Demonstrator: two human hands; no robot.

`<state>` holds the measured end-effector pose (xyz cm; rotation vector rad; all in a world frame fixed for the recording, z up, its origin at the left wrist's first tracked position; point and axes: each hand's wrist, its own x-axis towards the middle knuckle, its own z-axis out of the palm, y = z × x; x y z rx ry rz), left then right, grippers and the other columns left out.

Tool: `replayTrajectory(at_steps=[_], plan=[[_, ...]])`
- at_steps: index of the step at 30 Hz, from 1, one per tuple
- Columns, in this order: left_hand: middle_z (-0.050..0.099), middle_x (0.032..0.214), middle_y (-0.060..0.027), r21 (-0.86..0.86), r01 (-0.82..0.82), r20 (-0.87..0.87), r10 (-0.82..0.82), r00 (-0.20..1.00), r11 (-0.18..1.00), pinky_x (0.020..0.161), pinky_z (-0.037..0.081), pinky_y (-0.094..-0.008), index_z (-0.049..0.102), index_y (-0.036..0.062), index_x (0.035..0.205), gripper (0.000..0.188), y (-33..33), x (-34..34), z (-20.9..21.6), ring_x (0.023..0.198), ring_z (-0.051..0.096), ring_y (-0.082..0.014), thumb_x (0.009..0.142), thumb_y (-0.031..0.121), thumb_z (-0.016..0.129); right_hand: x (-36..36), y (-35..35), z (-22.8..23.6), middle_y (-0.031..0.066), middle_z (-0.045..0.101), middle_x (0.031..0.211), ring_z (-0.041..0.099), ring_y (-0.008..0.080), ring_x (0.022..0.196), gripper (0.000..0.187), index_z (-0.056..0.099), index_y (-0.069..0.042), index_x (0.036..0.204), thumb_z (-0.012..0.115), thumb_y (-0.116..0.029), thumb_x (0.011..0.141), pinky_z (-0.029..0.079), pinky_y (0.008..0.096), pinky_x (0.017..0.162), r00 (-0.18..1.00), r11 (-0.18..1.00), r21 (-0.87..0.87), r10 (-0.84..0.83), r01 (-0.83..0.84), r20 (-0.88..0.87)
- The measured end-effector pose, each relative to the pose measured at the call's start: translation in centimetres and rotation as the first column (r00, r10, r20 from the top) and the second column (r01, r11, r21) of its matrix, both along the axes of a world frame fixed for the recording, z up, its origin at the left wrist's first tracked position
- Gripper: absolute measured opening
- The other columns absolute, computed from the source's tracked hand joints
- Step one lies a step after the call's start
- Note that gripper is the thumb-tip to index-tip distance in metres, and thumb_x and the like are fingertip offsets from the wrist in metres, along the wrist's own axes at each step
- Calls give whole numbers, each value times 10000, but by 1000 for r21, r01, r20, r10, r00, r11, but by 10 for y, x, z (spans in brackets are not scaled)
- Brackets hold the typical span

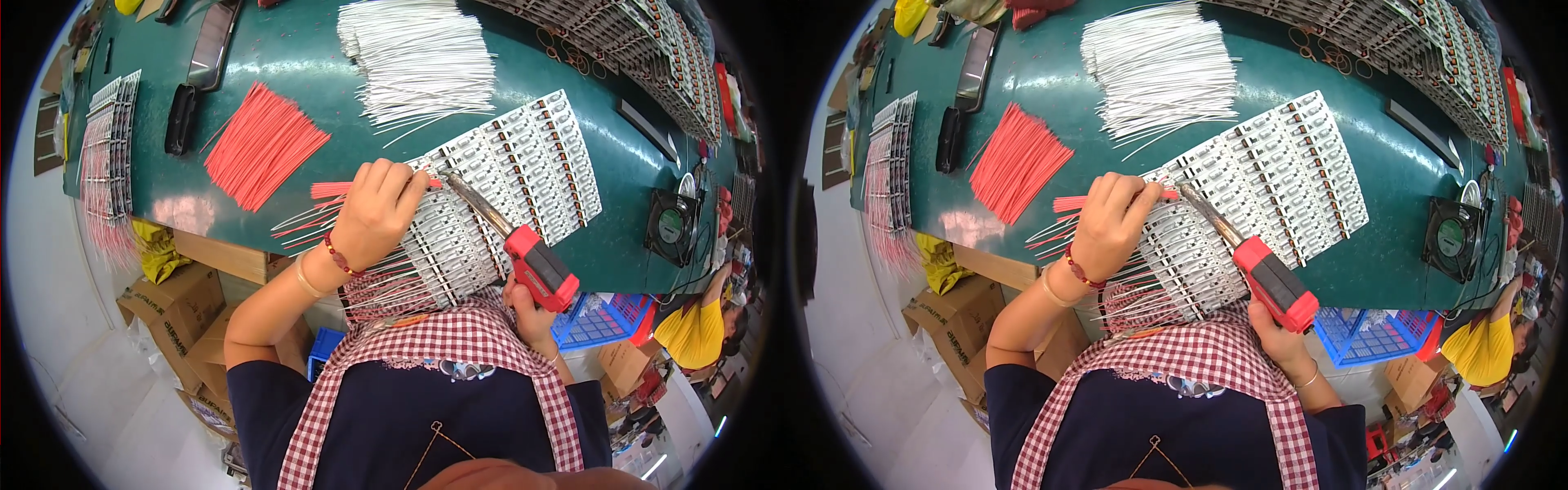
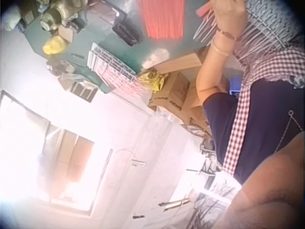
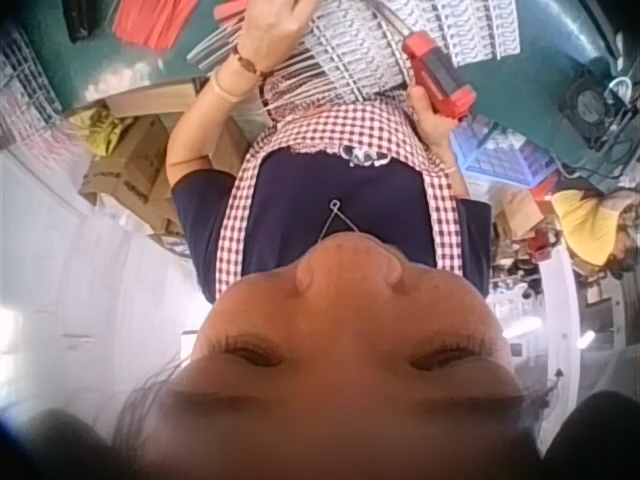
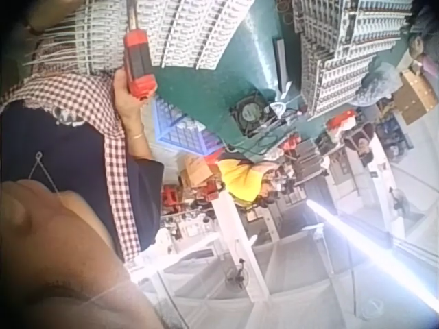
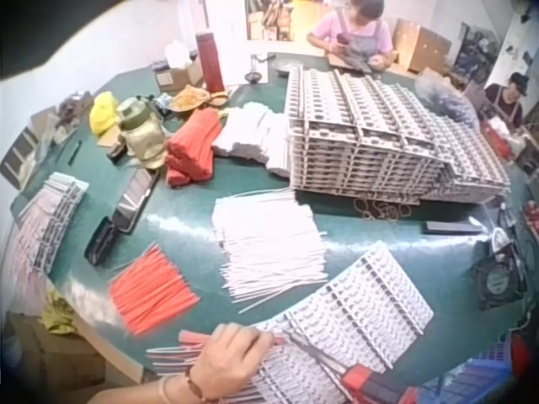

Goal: The person solders white wires and red wires onto an LED board assembly with a soldering iron.

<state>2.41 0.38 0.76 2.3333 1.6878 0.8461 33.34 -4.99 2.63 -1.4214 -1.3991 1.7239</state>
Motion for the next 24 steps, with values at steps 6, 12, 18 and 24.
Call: replayTrajectory(at_steps=[6, 12, 18, 24], plan=[[567, 880, -95, 2, 15, -27, -15, 1000, 1000, 669, 428, -344, 659, -20, 1016, 289, -1, 1, 0, 777, 537, -240, 728, -8, 640, 3, 2, -3, 88, 674, 1052, 626, 162, 962, 258, 647, 19, 1169, 646, -84, 933, 509, 323, 844, 993, 996, 20, 85, -87, 77], [565, 878, -92, 18, 11, -29, -10, 1000, 1000, 665, 427, -343, 656, -24, 1012, 287, 0, 2, 0, 768, 533, -237, 726, -4, 638, -7, 0, 4, 83, 681, 1002, 642, 155, 870, 190, 674, 11, 1081, 656, -62, 906, 521, 312, 755, 998, 997, 62, -50, 48, 25], [568, 887, -97, 9, 13, -38, -13, 999, 1000, 672, 435, -343, 655, -27, 1012, 286, -1, 1, 0, 778, 542, -240, 729, 7, 633, -6, 3, -2, 82, 650, 866, 636, 174, 736, 135, 683, -3, 965, 702, -57, 843, 508, 313, 649, 977, 990, 121, 45, -71, 209], [567, 910, -104, -18, 20, -85, -21, 996, 1000, 688, 440, -344, 648, -32, 1029, 299, -2, 3, 0, 804, 549, -244, 735, 18, 627, -6, 3, 0, 97, 654, 867, 652, 219, 724, 142, 689, -11, 950, 712, -104, 845, 509, 325, 647, 977, 979, 201, -1, -44, 214]])
